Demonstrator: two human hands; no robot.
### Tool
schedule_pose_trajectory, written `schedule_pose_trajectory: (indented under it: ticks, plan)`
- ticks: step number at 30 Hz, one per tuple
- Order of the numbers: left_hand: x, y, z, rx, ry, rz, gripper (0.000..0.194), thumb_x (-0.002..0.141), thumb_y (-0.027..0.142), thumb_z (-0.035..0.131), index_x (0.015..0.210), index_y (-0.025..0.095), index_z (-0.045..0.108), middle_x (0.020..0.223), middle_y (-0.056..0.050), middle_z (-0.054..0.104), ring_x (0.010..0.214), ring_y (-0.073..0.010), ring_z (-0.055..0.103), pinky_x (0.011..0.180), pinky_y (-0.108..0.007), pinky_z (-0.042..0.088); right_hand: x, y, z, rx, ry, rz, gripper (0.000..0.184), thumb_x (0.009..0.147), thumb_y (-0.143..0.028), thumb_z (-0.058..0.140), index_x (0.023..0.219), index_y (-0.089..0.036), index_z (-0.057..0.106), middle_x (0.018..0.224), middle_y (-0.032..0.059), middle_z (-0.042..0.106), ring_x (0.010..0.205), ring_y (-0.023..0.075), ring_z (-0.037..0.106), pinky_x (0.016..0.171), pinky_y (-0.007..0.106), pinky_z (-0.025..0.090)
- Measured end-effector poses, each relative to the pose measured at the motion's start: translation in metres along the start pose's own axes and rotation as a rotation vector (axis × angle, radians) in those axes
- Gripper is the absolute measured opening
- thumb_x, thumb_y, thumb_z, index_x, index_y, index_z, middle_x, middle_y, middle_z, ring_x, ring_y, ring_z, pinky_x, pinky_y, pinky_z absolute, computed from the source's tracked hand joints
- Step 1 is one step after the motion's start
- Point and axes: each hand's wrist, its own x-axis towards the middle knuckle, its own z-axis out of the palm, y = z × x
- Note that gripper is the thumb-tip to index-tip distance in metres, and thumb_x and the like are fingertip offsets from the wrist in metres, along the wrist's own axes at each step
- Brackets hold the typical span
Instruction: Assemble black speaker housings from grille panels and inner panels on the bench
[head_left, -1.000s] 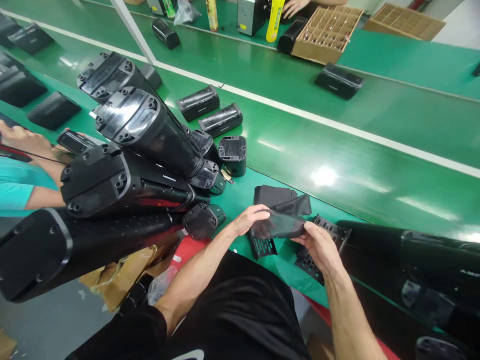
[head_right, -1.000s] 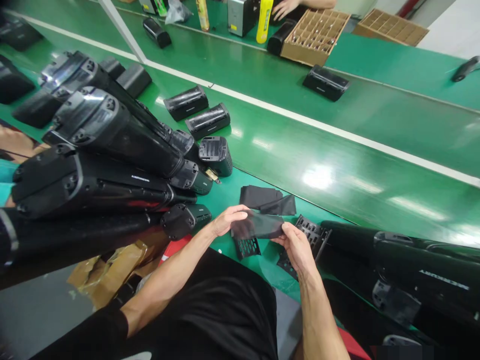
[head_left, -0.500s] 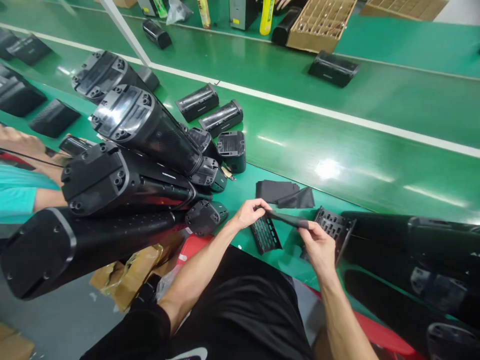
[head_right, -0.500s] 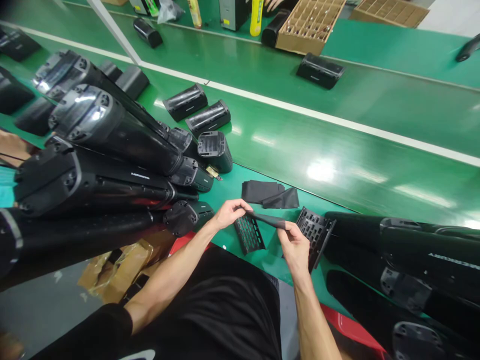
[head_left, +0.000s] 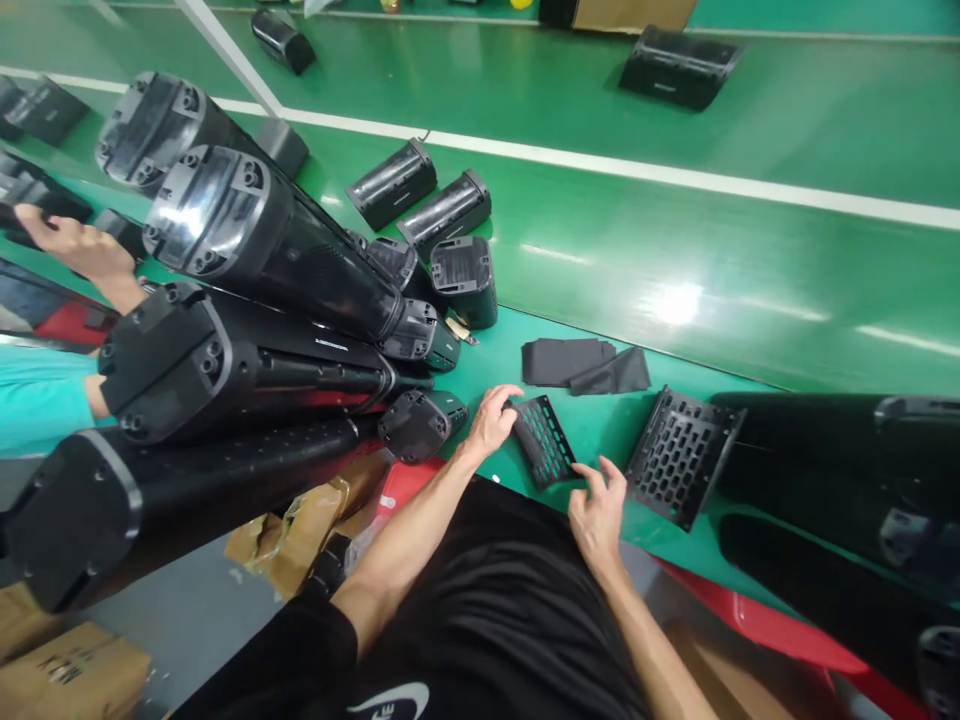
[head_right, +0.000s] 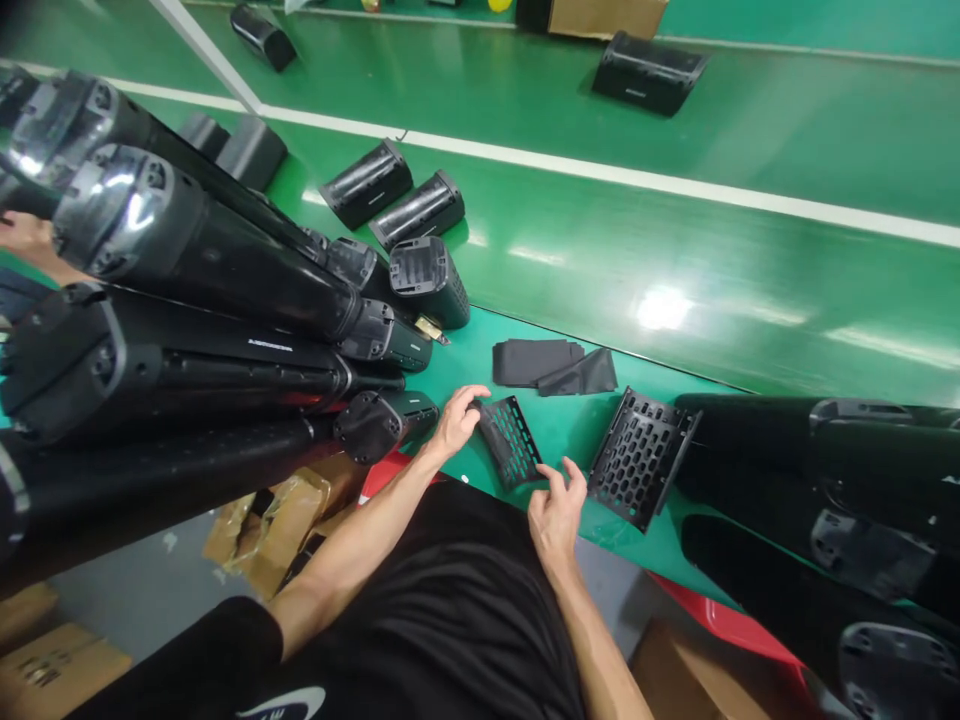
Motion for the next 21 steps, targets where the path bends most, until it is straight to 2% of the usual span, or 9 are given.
schedule_pose_trajectory:
  ticks: [3,8,10,13,15,17,19,21]
  plan:
    - [0.007,-0.005,0.007,-0.025,-0.011,-0.016,0.037,0.081,0.008,0.045,0.106,0.019,0.071,0.113,-0.007,0.074,0.110,-0.0218,0.065,0.106,-0.039,0.051,-0.009,-0.004,-0.008,0.051,-0.007,0.130,0.033,0.086,-0.032,0.050,0.109,-0.017,0.069,0.112,0.0159,0.059,0.104,0.0306,0.061,0.088,0.047,0.054]
    - [0.000,-0.005,0.008,-0.020,0.035,0.151,0.021,0.086,0.011,0.052,0.086,0.019,0.071,0.106,-0.008,0.075,0.109,-0.0214,0.063,0.105,-0.039,0.049,-0.001,-0.022,-0.001,0.128,-0.083,0.152,0.040,0.087,-0.050,0.059,0.109,-0.017,0.069,0.102,0.0118,0.064,0.087,0.0263,0.063,0.086,0.044,0.053]
    - [-0.007,0.000,0.004,-0.013,0.032,0.177,0.019,0.088,0.013,0.055,0.084,0.020,0.072,0.108,-0.009,0.075,0.112,-0.0220,0.062,0.106,-0.041,0.048,0.010,-0.031,0.008,0.190,-0.168,0.187,0.049,0.088,-0.052,0.060,0.123,-0.018,0.065,0.090,0.0053,0.068,0.071,0.0218,0.063,0.075,0.038,0.053]
    - [-0.014,0.010,-0.004,-0.024,-0.053,0.202,0.018,0.089,0.016,0.057,0.083,0.021,0.073,0.101,-0.007,0.076,0.109,-0.0220,0.062,0.106,-0.042,0.048,0.028,-0.041,0.023,0.218,-0.332,0.213,0.067,0.084,-0.052,0.065,0.142,-0.019,0.056,0.071,-0.0038,0.066,0.058,0.0193,0.060,0.063,0.033,0.049]
    - [-0.017,0.018,-0.008,-0.054,-0.110,0.213,0.019,0.090,0.017,0.056,0.084,0.021,0.073,0.096,-0.006,0.076,0.105,-0.0216,0.063,0.104,-0.041,0.049,0.038,-0.045,0.031,0.172,-0.357,0.176,0.053,0.083,-0.049,0.063,0.129,-0.021,0.067,0.065,-0.0045,0.062,0.058,0.0192,0.059,0.062,0.032,0.047]
    - [-0.017,0.024,-0.010,-0.080,-0.116,0.198,0.019,0.092,0.021,0.055,0.086,0.021,0.073,0.093,-0.006,0.076,0.103,-0.0215,0.063,0.101,-0.039,0.050,0.042,-0.046,0.032,0.121,-0.294,0.137,0.034,0.084,-0.047,0.060,0.102,-0.023,0.075,0.069,-0.0008,0.061,0.061,0.0200,0.059,0.065,0.034,0.046]
    - [-0.014,0.029,-0.008,-0.110,-0.083,0.158,0.021,0.094,0.025,0.055,0.088,0.020,0.074,0.093,-0.007,0.075,0.101,-0.0213,0.064,0.098,-0.038,0.051,0.042,-0.045,0.027,0.094,-0.201,0.120,0.028,0.084,-0.046,0.058,0.086,-0.023,0.073,0.079,0.0039,0.062,0.071,0.0224,0.060,0.071,0.037,0.047]
    - [-0.010,0.033,-0.004,-0.177,-0.060,0.107,0.021,0.094,0.028,0.055,0.091,0.019,0.074,0.094,-0.007,0.074,0.096,-0.0203,0.065,0.094,-0.036,0.051,0.040,-0.044,0.017,0.083,-0.122,0.084,0.025,0.084,-0.045,0.058,0.084,-0.023,0.069,0.093,0.0083,0.065,0.087,0.0263,0.062,0.080,0.040,0.048]
